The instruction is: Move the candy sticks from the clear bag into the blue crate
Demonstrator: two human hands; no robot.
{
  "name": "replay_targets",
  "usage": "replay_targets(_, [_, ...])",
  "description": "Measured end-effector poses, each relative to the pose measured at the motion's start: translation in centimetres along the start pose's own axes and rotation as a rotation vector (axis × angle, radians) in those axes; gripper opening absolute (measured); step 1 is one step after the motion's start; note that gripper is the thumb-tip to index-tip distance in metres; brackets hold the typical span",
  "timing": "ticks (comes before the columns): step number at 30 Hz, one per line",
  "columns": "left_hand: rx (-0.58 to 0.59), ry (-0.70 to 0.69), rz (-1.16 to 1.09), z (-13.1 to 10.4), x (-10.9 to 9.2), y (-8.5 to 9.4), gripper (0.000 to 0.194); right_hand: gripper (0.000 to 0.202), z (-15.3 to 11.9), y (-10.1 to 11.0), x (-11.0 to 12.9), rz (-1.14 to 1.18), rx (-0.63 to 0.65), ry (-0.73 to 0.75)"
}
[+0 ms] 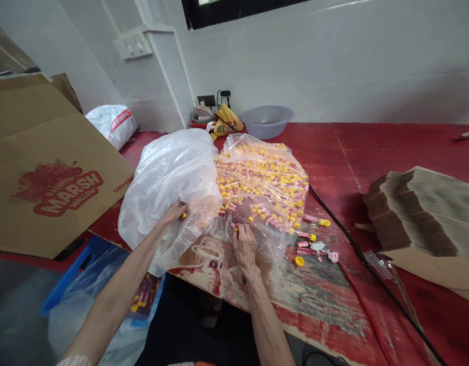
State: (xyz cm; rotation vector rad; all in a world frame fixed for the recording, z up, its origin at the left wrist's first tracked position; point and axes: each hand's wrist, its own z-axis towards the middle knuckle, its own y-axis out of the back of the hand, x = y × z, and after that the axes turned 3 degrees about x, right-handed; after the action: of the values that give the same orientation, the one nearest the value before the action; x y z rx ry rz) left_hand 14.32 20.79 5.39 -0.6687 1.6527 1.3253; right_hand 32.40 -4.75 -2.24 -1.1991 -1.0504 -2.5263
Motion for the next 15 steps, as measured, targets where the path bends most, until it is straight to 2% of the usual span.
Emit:
replay_targets(3, [-0.022,0.071,0.030,-1.5,-0.2,0.4,0.010,0.051,0.2,0.2,0.2,0.021,-0.024,-0.014])
replay_targets(5, [-0.094,0.086,-0.002,-3.2,-0.2,0.7,0.012,0.051,0.2,0.5,0.2,0.023,-0.045,-0.032])
replay_targets(7, [-0.180,0.063,-0.082,-5.4,-0.1,0.7,0.020,0.052,0.3,0.7,0.0,0.020,-0.035,-0.043])
replay_targets(9, [-0.217,0.009,-0.169,-7.4,-0.3,0.5,0.028,0.054,0.2,0.7,-0.2,0.009,-0.001,-0.040])
replay_targets(12, [-0.158,-0.083,-0.257,-9.9,-0.8,-0.6,0.034,0.060,0.1,0.7,-0.4,0.007,0.016,-0.016])
replay_targets(15, [-0.078,-0.163,-0.300,-11.5,-1.4,-2.3,0.036,0.060,0.1,0.8,-0.5,0.042,-0.056,-0.002])
